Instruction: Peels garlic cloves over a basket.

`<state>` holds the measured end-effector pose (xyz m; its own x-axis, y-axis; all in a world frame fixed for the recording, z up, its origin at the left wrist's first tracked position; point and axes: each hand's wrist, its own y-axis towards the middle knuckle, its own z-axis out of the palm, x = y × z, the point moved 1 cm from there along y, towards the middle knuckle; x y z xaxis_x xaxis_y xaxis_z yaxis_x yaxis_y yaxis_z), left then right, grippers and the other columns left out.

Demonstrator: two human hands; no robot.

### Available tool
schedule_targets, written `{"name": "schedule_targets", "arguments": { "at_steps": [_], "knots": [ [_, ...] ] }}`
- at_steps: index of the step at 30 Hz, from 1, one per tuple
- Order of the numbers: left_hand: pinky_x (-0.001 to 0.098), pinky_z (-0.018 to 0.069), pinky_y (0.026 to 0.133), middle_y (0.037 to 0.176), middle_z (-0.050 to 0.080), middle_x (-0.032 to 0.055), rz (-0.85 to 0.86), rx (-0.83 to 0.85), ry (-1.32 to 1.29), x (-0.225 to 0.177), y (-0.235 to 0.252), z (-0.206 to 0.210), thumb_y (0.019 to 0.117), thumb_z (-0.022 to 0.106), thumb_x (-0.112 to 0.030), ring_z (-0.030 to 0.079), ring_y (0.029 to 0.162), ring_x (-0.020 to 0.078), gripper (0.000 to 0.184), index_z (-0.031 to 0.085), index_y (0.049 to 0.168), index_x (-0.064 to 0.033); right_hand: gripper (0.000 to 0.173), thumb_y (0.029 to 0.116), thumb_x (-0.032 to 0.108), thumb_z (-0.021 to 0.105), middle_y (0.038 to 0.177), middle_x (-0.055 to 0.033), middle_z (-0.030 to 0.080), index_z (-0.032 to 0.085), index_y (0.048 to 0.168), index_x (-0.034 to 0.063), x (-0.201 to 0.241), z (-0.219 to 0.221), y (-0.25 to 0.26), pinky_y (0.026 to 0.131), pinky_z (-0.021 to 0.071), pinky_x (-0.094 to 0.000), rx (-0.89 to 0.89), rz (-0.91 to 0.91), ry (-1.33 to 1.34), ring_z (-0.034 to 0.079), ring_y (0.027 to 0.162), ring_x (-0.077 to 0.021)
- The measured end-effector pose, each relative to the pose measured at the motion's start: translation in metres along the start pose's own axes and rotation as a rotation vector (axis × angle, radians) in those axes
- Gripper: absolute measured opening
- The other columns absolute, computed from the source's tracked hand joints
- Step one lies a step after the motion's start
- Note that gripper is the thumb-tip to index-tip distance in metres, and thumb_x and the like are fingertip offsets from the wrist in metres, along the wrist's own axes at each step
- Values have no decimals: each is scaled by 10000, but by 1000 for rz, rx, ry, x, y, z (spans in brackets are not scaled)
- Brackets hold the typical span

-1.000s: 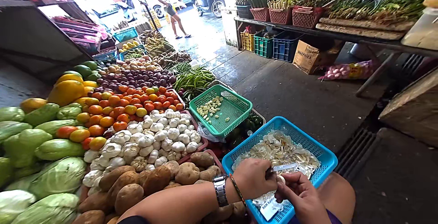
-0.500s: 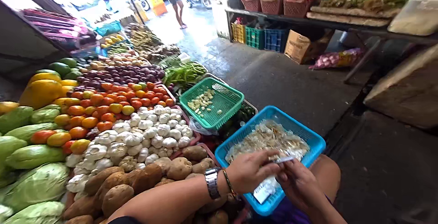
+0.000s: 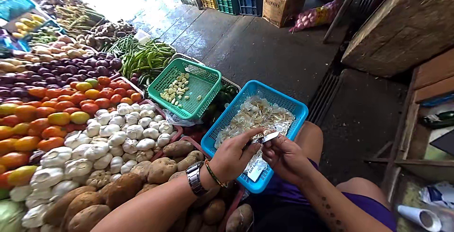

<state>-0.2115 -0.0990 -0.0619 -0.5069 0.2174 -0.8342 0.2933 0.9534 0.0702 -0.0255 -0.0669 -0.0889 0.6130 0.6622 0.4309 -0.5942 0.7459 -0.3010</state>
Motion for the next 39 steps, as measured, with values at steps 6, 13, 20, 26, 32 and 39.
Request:
{"name": "schedule_targets", "arguments": {
  "at_steps": [6,13,20,26,32,39],
  "knots": [
    [285,571,769,969,696,64,-27,-6,12,1,-1,-1,1084,502,-264,652,797,101,399,562,1448,-113,190,1087,121,431,808,-44,618,602,1020,71,-4,-1,2,616,524,-220,-14,25,27,585,640,-89],
    [408,590,858,1086,743,98,7,-32,32,-5,0,-3,1067,532,-196,716,899,177,363,622,1407,-109,260,1067,153,416,758,-7,624,644,948,115,-9,-3,1,574,514,-175,-55,-8,-67,579,611,-40],
    [400,578,902,1141,738,116,110,-117,62,-11,-1,-6,1063,547,-174,720,986,197,334,654,1364,-77,255,1071,107,432,756,-22,656,668,975,108,-10,11,0,551,528,-188,-37,-111,-70,602,590,-50],
    [336,571,773,1011,723,110,2,-17,-105,-15,2,-14,1064,554,-194,673,794,139,331,643,1355,-65,158,1051,70,494,757,-51,663,641,1001,98,-8,12,-2,558,551,-214,-9,-158,-148,619,580,-79],
    [291,550,763,1029,720,102,-14,1,-161,-23,2,-17,1058,571,-192,654,795,107,316,650,1328,-48,123,1035,68,538,774,-62,676,647,1082,103,2,7,-3,564,572,-248,78,-168,-255,632,580,-97],
    [294,571,810,1026,728,105,150,-133,-109,-22,0,-14,1052,580,-161,682,859,112,282,671,1276,-15,129,1013,82,608,836,-74,717,640,1127,132,-5,16,-3,588,603,-271,144,-311,-269,681,621,-120]
  ]
}}
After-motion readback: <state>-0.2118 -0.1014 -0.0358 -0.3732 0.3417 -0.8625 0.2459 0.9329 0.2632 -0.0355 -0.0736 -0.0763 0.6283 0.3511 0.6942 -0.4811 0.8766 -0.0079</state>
